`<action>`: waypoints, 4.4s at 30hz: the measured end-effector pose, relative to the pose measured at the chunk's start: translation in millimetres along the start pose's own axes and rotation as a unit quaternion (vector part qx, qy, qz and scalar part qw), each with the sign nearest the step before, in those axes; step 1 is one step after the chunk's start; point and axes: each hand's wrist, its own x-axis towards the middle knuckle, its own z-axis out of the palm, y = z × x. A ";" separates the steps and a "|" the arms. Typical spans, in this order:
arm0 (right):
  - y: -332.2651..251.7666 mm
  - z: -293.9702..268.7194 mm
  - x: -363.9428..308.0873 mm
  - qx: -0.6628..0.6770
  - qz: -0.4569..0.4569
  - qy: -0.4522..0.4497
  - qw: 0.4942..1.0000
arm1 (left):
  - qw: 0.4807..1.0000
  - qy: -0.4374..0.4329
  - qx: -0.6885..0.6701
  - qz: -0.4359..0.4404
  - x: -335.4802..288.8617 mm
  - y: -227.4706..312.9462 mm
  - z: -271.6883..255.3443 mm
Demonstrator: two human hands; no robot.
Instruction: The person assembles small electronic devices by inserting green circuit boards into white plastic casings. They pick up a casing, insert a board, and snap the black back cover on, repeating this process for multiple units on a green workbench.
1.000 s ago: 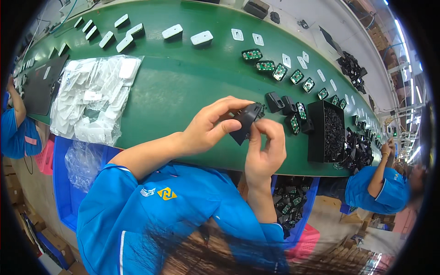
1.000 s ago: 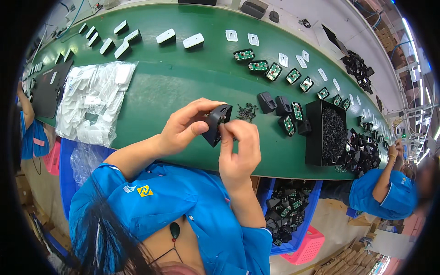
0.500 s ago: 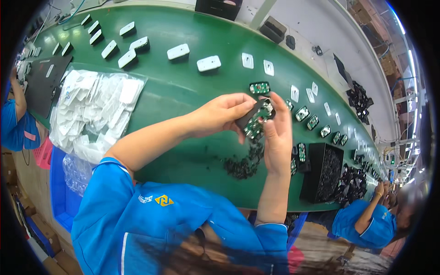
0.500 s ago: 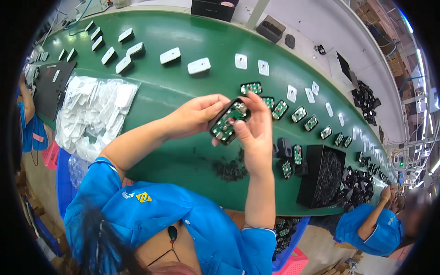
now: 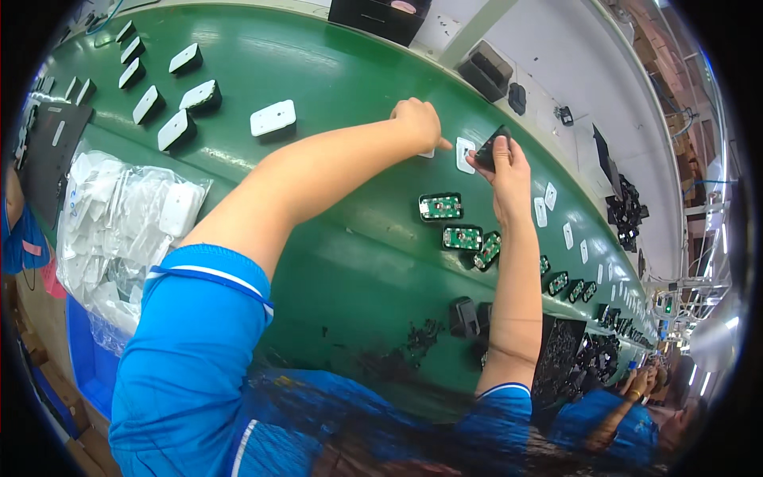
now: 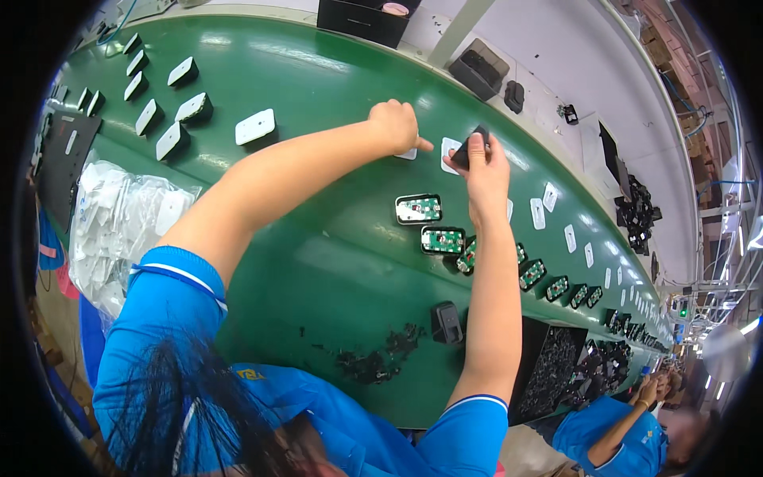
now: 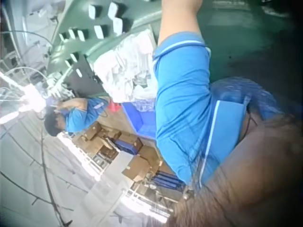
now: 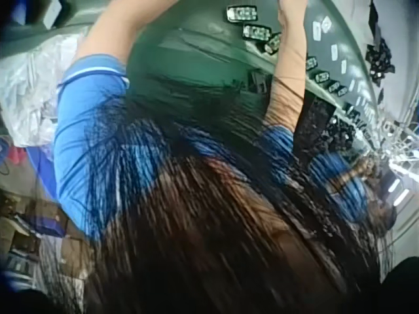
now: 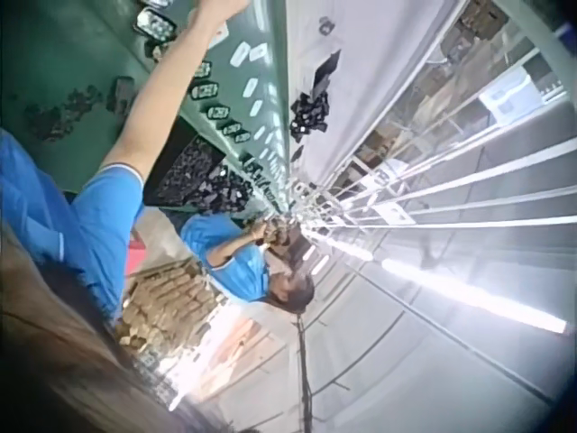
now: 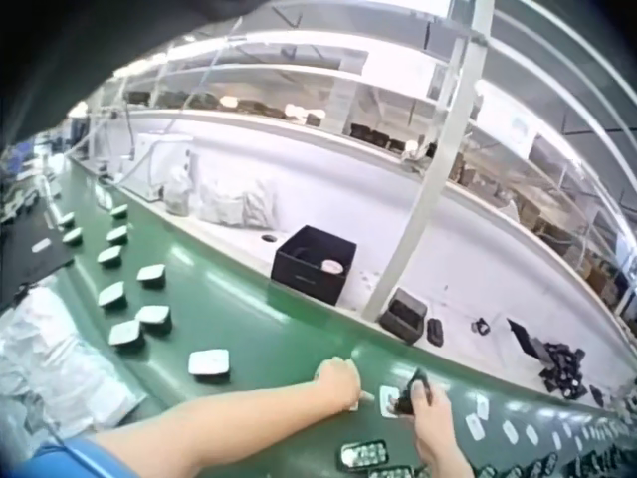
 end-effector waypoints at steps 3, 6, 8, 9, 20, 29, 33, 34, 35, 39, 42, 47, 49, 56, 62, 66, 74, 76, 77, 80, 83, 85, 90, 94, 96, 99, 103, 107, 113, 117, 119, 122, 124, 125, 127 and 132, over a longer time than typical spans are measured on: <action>22.3 -5.8 25.5 -0.175 -0.090 -0.002 0.980 | 0.998 -0.003 0.046 0.048 6.6 -3.1 14.6; 20.5 1.1 29.0 -0.272 -0.129 -0.005 0.954 | 0.992 0.001 0.041 0.123 2.7 -21.9 12.3; 12.3 11.2 30.2 -0.322 -0.139 0.009 0.936 | 0.980 -0.005 0.056 0.189 1.9 -40.6 6.7; 6.6 22.9 27.2 -0.320 -0.119 0.011 0.940 | 0.971 -0.013 0.076 0.228 4.2 -53.8 4.4; 27.2 74.3 44.9 -0.427 -0.260 -0.072 0.863 | 0.933 0.058 -0.138 0.326 -11.3 -126.6 -26.8; 33.0 96.1 43.4 -0.438 -0.235 -0.104 0.862 | 0.949 -0.013 -0.071 0.307 -25.9 -135.3 -23.4; 35.2 92.1 47.2 -0.434 -0.231 -0.121 0.862 | 0.954 -0.028 -0.066 0.290 -27.8 -130.4 -24.6; 35.9 92.3 48.1 -0.435 -0.233 -0.124 0.861 | 0.953 -0.028 -0.058 0.297 -27.1 -131.2 -24.2; 36.2 92.2 48.7 -0.437 -0.236 -0.128 0.859 | 0.951 -0.028 -0.049 0.305 -25.6 -132.8 -24.3; 40.2 91.5 47.2 -0.440 -0.264 -0.134 0.848 | 0.949 -0.024 -0.070 0.307 -24.1 -131.9 -21.2; 49.0 90.8 44.5 -0.442 -0.297 -0.129 0.837 | 0.950 -0.043 -0.064 0.302 -27.7 -130.6 -26.1; 54.2 94.1 39.9 -0.467 -0.317 -0.118 0.817 | 0.953 -0.050 -0.046 0.296 -29.0 -131.0 -25.9; 56.0 93.2 44.4 -0.455 -0.316 -0.126 0.823 | 0.955 -0.054 -0.035 0.290 -28.7 -131.3 -26.2; 42.5 97.2 39.8 -0.524 -0.258 -0.111 0.804 | 0.945 -0.059 0.019 0.322 -21.9 -125.3 -31.7; 33.2 79.8 91.9 -0.351 -0.047 -0.200 0.914 | 0.948 0.050 0.069 0.307 -2.6 -89.9 -21.6; 37.1 70.0 100.1 -0.374 -0.077 -0.162 0.910 | 0.949 0.115 0.053 0.289 23.2 -88.4 -12.6; -15.3 25.5 11.7 -0.557 -0.025 -0.326 0.764 | 0.911 -0.229 -0.343 0.026 74.5 -159.3 -21.8; -7.2 14.6 -12.8 -0.582 -0.071 -0.330 0.740 | 0.907 -0.260 -0.331 0.000 76.8 -157.9 -28.9; -5.9 17.3 -21.4 -0.580 -0.078 -0.321 0.745 | 0.914 -0.246 -0.323 -0.026 73.9 -163.4 -30.4; 8.1 16.3 -40.4 -0.595 -0.211 -0.274 0.726 | 0.940 -0.210 -0.257 -0.084 74.4 -154.5 -35.3; 5.0 15.7 -44.6 -0.575 -0.180 -0.253 0.757 | 0.981 -0.137 -0.094 -0.098 54.5 -131.4 -55.5; 2.5 16.6 -41.2 -0.557 -0.155 -0.204 0.790 | 0.995 0.084 0.034 0.031 66.1 -131.1 -34.8; 18.5 -14.4 -21.6 -0.610 -0.234 0.045 0.756 | 0.990 0.035 0.020 0.132 17.3 -6.9 -36.9; 32.5 -44.2 39.3 -0.621 -0.173 0.176 0.743 | 0.996 -0.038 -0.008 0.083 12.5 44.1 -14.8; 42.0 -39.4 57.1 -0.614 -0.182 0.171 0.749 | 0.996 0.036 0.025 0.072 22.3 43.7 18.1; 56.6 -29.7 61.0 -0.623 -0.191 0.119 0.749 | 0.996 0.057 0.032 0.062 19.6 48.5 25.2; 66.9 -19.6 57.7 -0.631 -0.183 0.093 0.748 | 0.994 0.065 0.042 0.082 24.4 24.3 28.6; 63.4 -37.9 44.7 -0.591 -0.169 -0.034 0.788 | 0.989 0.029 0.038 0.139 10.4 6.2 16.1; 44.3 -33.8 33.6 -0.505 -0.192 -0.049 0.840 | 0.967 -0.027 0.060 0.246 -16.4 -12.0 4.1; 35.3 -10.1 30.2 -0.371 -0.248 -0.082 0.891 | 0.967 0.063 -0.062 0.240 -23.2 -35.2 -3.6; 32.2 1.6 28.1 -0.331 -0.264 -0.122 0.898 | 0.956 0.080 -0.073 0.273 -25.6 -50.4 -7.5; 32.1 14.9 27.1 -0.310 -0.252 -0.135 0.907 | 0.955 0.029 -0.075 0.285 -32.4 -59.8 -11.2; 35.0 19.9 28.8 -0.297 -0.231 -0.139 0.916 | 0.960 -0.014 -0.054 0.275 -39.3 -61.5 -12.7; 37.2 21.2 29.4 -0.298 -0.227 -0.144 0.916 | 0.963 -0.028 -0.052 0.263 -42.1 -60.1 -15.0; 41.4 23.0 30.5 -0.300 -0.218 -0.151 0.916 | 0.964 -0.038 -0.048 0.260 -42.6 -61.5 -13.3; 43.1 22.4 30.4 -0.297 -0.178 -0.169 0.923 | 0.966 -0.051 -0.049 0.250 -42.2 -59.0 -12.5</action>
